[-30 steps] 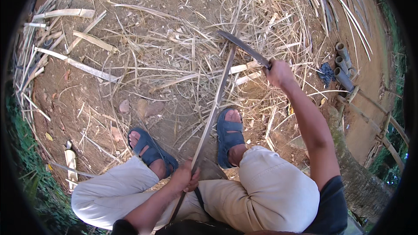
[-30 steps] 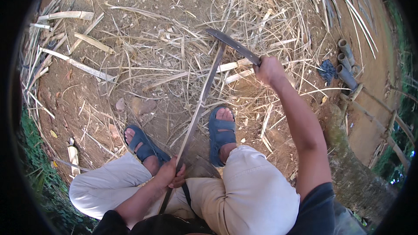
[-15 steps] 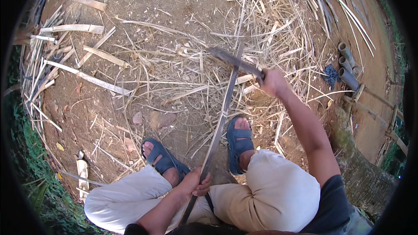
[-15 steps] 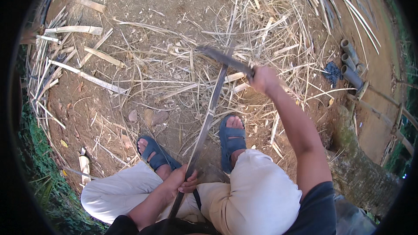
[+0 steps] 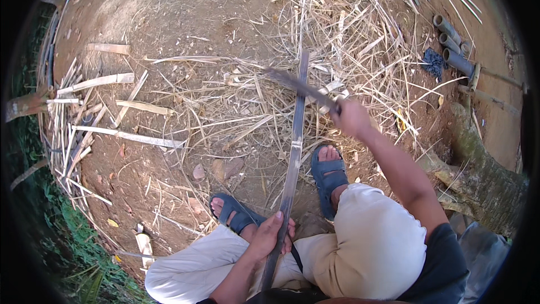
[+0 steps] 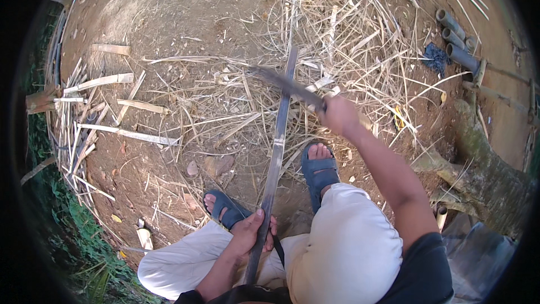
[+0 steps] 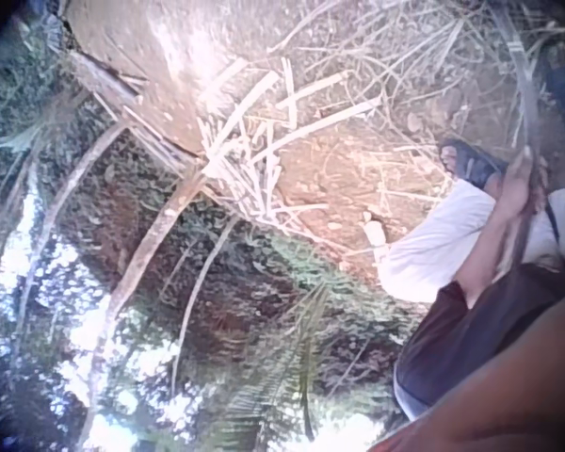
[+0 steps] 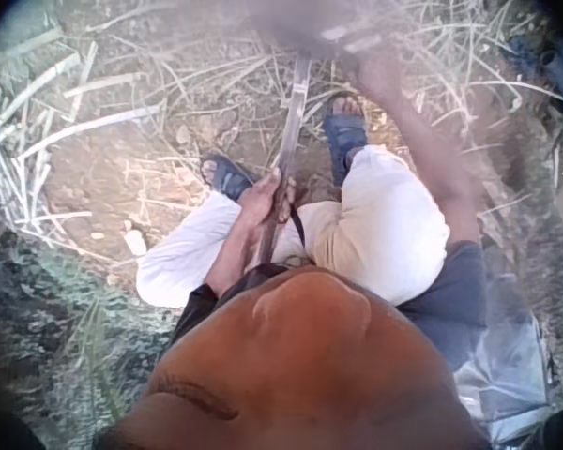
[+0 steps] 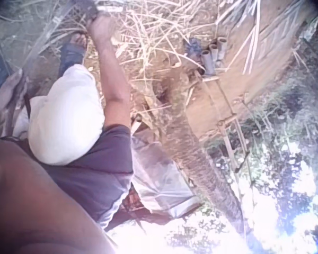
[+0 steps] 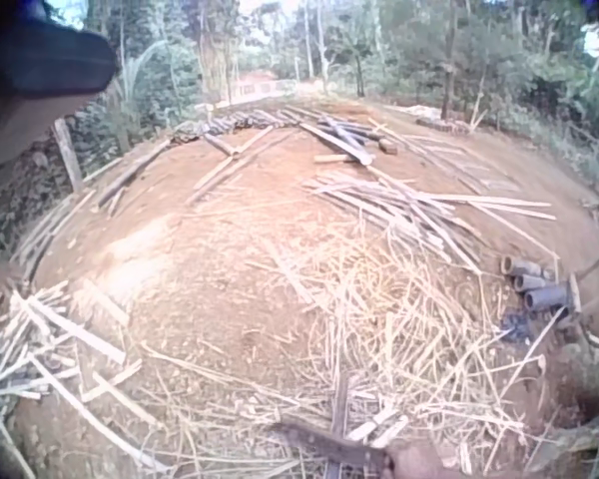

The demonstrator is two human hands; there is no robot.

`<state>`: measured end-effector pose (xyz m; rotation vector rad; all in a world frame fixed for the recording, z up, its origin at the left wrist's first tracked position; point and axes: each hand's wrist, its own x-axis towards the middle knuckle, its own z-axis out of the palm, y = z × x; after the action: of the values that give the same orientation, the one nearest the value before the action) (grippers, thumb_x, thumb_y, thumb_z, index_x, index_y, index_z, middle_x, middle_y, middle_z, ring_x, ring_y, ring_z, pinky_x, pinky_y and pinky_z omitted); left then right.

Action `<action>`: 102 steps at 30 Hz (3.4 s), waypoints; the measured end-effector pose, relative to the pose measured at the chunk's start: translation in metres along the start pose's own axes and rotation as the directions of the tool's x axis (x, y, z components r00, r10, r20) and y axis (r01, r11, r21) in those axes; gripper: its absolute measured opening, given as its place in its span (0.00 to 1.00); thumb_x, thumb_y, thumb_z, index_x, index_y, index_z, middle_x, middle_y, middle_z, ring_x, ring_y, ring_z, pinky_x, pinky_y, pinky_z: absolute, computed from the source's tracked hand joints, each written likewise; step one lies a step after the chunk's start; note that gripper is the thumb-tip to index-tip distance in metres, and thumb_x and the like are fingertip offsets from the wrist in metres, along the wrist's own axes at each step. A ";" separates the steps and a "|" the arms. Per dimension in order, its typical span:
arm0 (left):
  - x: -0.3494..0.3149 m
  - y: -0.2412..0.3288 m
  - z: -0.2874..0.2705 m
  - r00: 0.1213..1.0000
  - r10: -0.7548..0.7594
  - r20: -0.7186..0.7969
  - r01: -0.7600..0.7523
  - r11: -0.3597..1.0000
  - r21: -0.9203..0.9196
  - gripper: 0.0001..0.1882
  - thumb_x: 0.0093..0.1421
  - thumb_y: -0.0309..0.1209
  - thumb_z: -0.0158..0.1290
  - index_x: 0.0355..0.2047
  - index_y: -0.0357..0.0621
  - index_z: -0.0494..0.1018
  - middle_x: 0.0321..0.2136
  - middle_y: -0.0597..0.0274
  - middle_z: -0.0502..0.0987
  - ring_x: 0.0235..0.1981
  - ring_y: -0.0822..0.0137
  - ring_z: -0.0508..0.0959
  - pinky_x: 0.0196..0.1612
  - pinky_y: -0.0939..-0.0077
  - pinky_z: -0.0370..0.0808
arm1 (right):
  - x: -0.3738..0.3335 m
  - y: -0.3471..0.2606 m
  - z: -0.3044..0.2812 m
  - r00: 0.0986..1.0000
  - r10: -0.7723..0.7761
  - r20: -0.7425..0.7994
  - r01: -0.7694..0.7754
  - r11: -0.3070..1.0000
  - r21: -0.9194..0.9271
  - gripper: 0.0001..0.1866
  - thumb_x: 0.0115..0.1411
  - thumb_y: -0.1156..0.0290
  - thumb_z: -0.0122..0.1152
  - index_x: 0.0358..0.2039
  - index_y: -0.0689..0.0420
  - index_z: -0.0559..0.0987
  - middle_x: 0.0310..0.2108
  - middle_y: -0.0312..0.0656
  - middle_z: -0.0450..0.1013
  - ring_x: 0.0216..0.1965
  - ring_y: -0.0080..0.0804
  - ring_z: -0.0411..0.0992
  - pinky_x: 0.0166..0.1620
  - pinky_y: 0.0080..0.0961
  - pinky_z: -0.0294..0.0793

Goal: The person shaves a thin strip of bamboo by hand using a large blade, repeatedly scraping it across the surface to smooth it.

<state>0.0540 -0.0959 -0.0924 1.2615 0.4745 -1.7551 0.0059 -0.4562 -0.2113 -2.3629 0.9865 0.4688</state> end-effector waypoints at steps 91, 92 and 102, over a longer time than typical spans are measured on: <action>-0.016 0.016 0.013 0.985 -0.172 -0.004 0.169 0.973 -0.158 0.31 0.66 0.63 0.35 0.20 0.51 0.56 0.11 0.73 0.50 0.06 0.78 0.50 0.08 0.82 0.46 | 0.056 0.009 -0.014 1.000 0.019 -0.023 -0.020 0.999 -0.046 0.13 0.55 0.66 0.56 0.36 0.61 0.80 0.36 0.52 0.79 0.38 0.48 0.79 0.45 0.42 0.77; -0.018 0.015 0.012 0.984 -0.180 0.007 0.178 0.969 -0.169 0.31 0.67 0.63 0.34 0.20 0.51 0.56 0.11 0.72 0.51 0.06 0.78 0.49 0.08 0.81 0.46 | 0.053 0.010 -0.005 0.998 -0.005 0.062 0.001 0.999 0.054 0.14 0.56 0.64 0.56 0.36 0.63 0.80 0.36 0.54 0.79 0.38 0.49 0.79 0.46 0.42 0.77; -0.024 0.019 0.019 0.981 -0.192 -0.039 0.183 0.969 -0.168 0.32 0.65 0.65 0.37 0.19 0.51 0.56 0.11 0.72 0.52 0.06 0.79 0.50 0.07 0.82 0.46 | 0.044 -0.004 -0.004 0.999 0.005 0.049 -0.002 0.999 -0.048 0.12 0.54 0.67 0.58 0.32 0.61 0.82 0.35 0.55 0.79 0.37 0.51 0.79 0.44 0.41 0.79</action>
<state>0.0614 -0.1089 -0.0603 1.1812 0.7764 -1.7998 0.0383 -0.4802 -0.2289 -2.3809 0.9674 0.5545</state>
